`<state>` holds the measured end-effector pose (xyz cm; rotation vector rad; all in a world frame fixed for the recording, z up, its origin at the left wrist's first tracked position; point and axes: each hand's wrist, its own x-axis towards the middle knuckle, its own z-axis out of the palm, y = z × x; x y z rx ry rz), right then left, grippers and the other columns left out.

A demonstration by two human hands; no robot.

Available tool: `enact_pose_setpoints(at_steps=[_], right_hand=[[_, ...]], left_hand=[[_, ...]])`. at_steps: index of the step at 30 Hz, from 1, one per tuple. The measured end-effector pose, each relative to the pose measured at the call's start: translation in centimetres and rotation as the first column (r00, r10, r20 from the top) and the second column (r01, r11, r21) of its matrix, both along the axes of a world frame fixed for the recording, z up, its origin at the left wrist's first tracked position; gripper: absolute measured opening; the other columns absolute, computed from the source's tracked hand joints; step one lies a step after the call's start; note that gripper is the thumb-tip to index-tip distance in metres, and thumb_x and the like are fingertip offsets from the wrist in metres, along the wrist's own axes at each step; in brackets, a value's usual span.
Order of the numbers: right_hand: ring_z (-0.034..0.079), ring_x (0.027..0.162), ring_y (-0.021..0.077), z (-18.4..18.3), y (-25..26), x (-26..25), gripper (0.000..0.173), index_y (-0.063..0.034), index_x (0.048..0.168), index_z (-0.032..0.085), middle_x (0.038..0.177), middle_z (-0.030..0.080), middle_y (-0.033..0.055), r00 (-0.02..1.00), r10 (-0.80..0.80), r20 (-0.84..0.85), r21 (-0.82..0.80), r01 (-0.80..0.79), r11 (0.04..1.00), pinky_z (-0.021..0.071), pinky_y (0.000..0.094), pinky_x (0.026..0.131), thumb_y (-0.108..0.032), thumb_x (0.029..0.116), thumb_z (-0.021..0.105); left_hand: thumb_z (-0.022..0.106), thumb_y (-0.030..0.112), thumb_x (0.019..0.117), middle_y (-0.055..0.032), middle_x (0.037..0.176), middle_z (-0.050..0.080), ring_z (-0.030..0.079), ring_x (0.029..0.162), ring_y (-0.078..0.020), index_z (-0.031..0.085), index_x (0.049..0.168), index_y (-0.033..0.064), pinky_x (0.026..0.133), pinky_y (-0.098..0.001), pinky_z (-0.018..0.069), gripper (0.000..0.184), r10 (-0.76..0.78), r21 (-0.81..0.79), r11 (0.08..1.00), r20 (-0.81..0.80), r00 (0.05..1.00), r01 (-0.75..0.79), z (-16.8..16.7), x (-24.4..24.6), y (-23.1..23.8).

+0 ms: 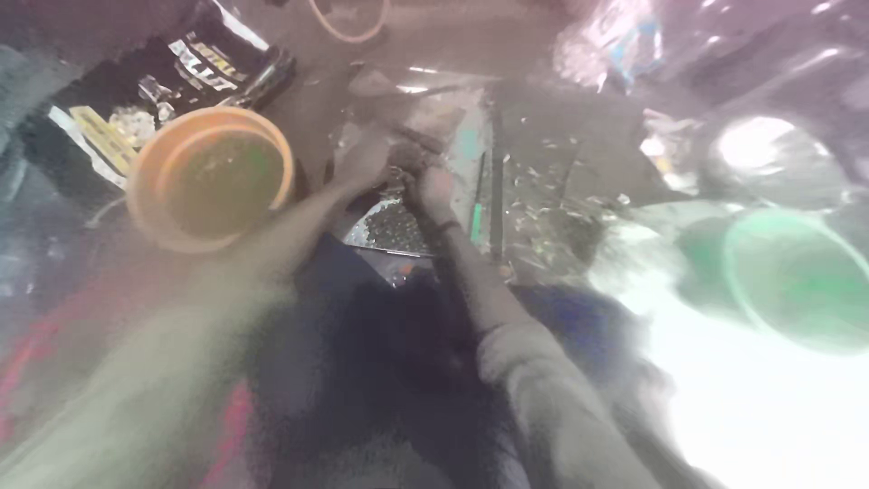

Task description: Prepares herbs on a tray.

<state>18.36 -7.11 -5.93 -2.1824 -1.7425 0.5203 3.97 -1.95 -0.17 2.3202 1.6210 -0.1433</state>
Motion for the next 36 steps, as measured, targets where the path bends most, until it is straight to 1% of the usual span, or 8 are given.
enact_pose_setpoints(at_steps=[6,14,18,20,25,31,34,36], right_hand=[[0.070,0.112,0.0299,-0.2,-0.1,0.4,0.027,-0.0300,0.119,0.077,0.122,0.074,0.0045,0.998,0.024,-0.052,0.075,-0.020,0.997,0.0564,0.0607,0.093,-0.041,0.0958,0.069],[0.071,0.109,0.0344,-0.2,-0.2,0.1,0.031,-0.0257,0.122,0.076,0.116,0.076,0.0096,0.996,0.089,-0.018,0.099,-0.087,0.991,0.0551,0.0620,0.093,-0.043,0.0984,0.066],[0.065,0.124,0.0275,-1.1,0.4,0.0,0.028,-0.0279,0.124,0.075,0.131,0.071,0.0052,0.992,0.125,-0.014,0.219,-0.119,0.968,0.0516,0.0556,0.106,-0.036,0.1010,0.062],[0.064,0.125,0.0253,-1.3,0.7,0.0,0.026,-0.0258,0.123,0.075,0.130,0.071,0.0041,0.990,0.140,-0.012,0.284,-0.131,0.950,0.0518,0.0524,0.107,-0.031,0.1011,0.061],[0.059,0.132,0.0306,0.1,2.1,0.3,0.030,-0.0203,0.129,0.072,0.138,0.067,0.0090,0.981,0.191,0.016,0.161,-0.191,0.968,0.0468,0.0529,0.112,-0.028,0.1024,0.061],[0.059,0.131,0.0344,0.0,2.3,0.1,0.030,-0.0198,0.128,0.073,0.137,0.066,0.0126,0.987,0.161,0.005,0.126,-0.160,0.979,0.0474,0.0580,0.109,-0.029,0.1007,0.063],[0.062,0.127,0.0335,0.9,1.7,-0.2,0.031,-0.0210,0.127,0.073,0.135,0.067,0.0121,0.991,0.123,-0.045,0.076,-0.119,0.990,0.0493,0.0586,0.108,-0.034,0.1017,0.061],[0.061,0.129,0.0327,1.3,1.6,-0.1,0.032,-0.0219,0.129,0.072,0.135,0.067,0.0116,0.991,0.114,-0.074,0.056,-0.110,0.992,0.0477,0.0581,0.110,-0.035,0.1029,0.060]], left_hand=[[0.077,0.017,0.0846,-0.0190,0.127,0.066,0.063,0.120,-0.0400,0.071,0.114,0.0047,0.096,-0.0621,0.0551,0.032,-0.103,0.065,0.993,0.006,0.995,0.103,-0.9,-0.3,0.7],[0.071,0.015,0.0903,-0.0187,0.116,0.070,0.067,0.113,-0.0410,0.074,0.113,0.0100,0.092,-0.0640,0.0551,0.024,-0.223,0.077,0.972,-0.008,0.975,0.223,-1.9,-0.9,2.0],[0.069,0.014,0.0926,-0.0199,0.116,0.070,0.066,0.113,-0.0415,0.072,0.111,0.0045,0.092,-0.0643,0.0548,0.021,-0.225,0.068,0.972,-0.005,0.974,0.224,-2.0,-1.0,2.2],[0.063,0.016,0.0968,-0.0163,0.113,0.072,0.069,0.109,-0.0397,0.073,0.115,0.0125,0.089,-0.0640,0.0555,0.021,-0.249,0.100,0.964,0.011,0.969,0.246,-2.2,-1.1,2.2],[0.061,0.018,0.0999,-0.0170,0.119,0.072,0.065,0.118,-0.0388,0.075,0.118,0.0132,0.106,-0.0625,0.0466,0.024,-0.226,0.103,0.970,0.053,0.973,0.220,-2.0,-1.3,3.3],[0.061,0.027,0.1004,-0.0174,0.115,0.073,0.067,0.116,-0.0388,0.075,0.111,0.0091,0.103,-0.0626,0.0508,0.025,-0.170,0.212,0.966,0.083,0.982,0.150,-1.1,-2.0,4.1],[0.064,0.022,0.0986,-0.0092,0.120,0.074,0.064,0.122,-0.0334,0.077,0.118,0.0207,0.108,-0.0600,0.0479,0.023,-0.214,0.197,0.963,0.129,0.968,0.186,0.2,-2.2,3.5],[0.064,0.012,0.0955,-0.0114,0.122,0.073,0.066,0.121,-0.0346,0.076,0.117,0.0187,0.105,-0.0623,0.0504,0.026,-0.225,0.139,0.969,0.156,0.962,0.204,0.7,-2.0,3.4]])
